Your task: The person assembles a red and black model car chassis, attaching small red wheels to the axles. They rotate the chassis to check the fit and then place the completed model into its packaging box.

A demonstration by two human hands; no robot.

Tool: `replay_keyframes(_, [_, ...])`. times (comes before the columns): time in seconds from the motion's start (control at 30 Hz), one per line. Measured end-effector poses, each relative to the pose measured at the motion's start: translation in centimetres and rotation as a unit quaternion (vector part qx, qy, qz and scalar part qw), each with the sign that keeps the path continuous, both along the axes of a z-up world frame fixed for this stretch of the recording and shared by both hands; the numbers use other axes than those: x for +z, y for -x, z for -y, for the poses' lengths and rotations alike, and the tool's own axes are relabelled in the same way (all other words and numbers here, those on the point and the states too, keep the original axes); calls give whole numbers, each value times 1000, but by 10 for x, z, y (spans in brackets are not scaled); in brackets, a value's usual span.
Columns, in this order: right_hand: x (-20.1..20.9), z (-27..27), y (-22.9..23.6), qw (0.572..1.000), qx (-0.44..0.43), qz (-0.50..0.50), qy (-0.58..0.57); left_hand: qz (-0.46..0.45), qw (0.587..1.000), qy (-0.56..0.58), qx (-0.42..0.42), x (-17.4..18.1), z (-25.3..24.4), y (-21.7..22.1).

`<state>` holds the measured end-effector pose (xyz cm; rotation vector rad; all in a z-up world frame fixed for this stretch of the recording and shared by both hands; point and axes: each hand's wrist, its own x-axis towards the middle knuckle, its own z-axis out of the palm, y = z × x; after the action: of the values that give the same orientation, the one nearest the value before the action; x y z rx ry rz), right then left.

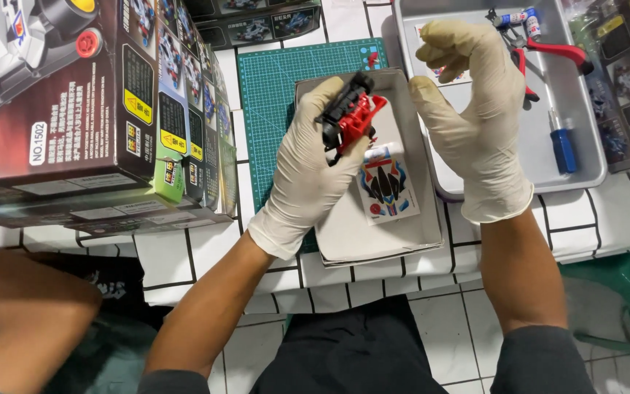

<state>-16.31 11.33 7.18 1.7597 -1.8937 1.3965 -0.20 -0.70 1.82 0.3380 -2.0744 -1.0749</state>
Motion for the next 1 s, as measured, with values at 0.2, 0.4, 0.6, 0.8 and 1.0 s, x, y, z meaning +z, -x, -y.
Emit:
replay_keyframes(0.2, [-14, -4, 17, 994, 46, -79, -61, -38, 989, -141, 0, 5, 14, -3])
replay_keyframes(0.4, [-38, -42, -26, 931, 90, -64, -347, -4, 989, -144, 33, 0, 20, -2])
replay_keyframes(0.6, [-43, -36, -45, 896, 99, -86, -423, -46, 994, -104, -1, -10, 17, 0])
replay_keyframes(0.8, [-36, -40, -53, 911, 107, -45, -395, -64, 993, -101, -5, -11, 18, 2])
replay_keyframes(1.0, [16, -39, -65, 976, 95, 32, -194, -70, 996, -59, -14, -9, 15, 0])
